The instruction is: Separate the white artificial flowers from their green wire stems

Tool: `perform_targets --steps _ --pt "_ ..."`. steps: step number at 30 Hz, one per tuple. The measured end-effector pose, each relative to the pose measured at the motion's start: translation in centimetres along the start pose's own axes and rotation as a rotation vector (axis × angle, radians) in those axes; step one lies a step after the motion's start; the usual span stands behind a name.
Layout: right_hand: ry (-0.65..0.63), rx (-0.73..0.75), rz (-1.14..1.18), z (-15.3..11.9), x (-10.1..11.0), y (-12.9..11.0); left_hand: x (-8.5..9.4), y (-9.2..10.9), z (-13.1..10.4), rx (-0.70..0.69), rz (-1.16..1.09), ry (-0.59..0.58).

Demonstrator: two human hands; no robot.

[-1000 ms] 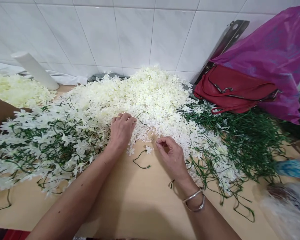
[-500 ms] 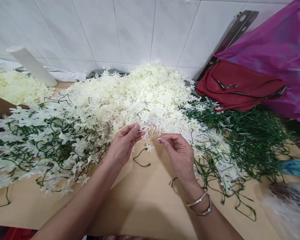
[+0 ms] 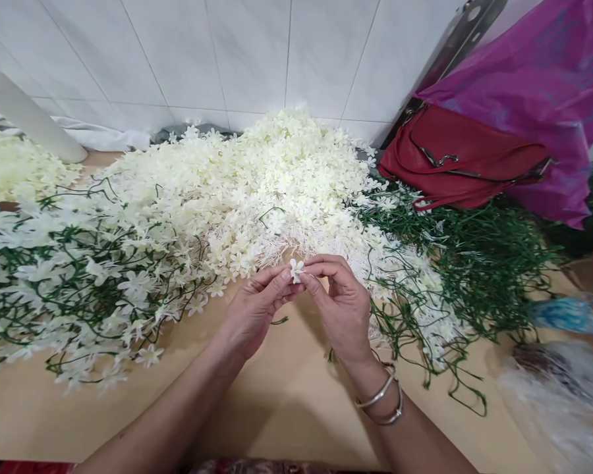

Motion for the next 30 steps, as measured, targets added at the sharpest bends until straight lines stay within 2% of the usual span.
perform_targets --steps 3,7,10,15,21,26,30 --pt "-0.009 -0.025 -0.034 -0.1 -0.2 0.3 0.1 1.2 0.0 -0.134 0.135 0.003" --pt "-0.021 -0.055 -0.101 -0.3 -0.5 0.4 -0.2 3.1 -0.7 -0.319 0.43 -0.007" --pt "-0.052 -0.062 -0.135 -0.3 -0.8 0.2 -0.5 3.4 -1.2 -0.365 0.576 -0.016" --pt "-0.04 -0.044 -0.188 -0.3 -0.9 -0.1 -0.8 3.1 -1.5 -0.371 0.597 -0.05" --pt "-0.052 -0.031 -0.239 -0.4 -1.3 -0.1 -1.0 4.1 -2.3 -0.543 0.821 0.029" --pt "-0.033 -0.063 -0.192 -0.4 -1.2 0.5 -0.8 3.5 -2.1 -0.515 0.82 0.047" --pt "-0.041 -0.026 -0.219 -0.5 -1.3 0.3 -1.7 4.5 -2.9 -0.658 0.953 0.055"
Point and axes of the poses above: each hand's wrist, its own z-axis towards the middle knuckle, its own x-axis out of the back of the hand, y = z × x, the point moved 9 cm from there along z, towards the middle knuckle, and after that the axes turned 5 degrees about -y, right-handed, at the moved point
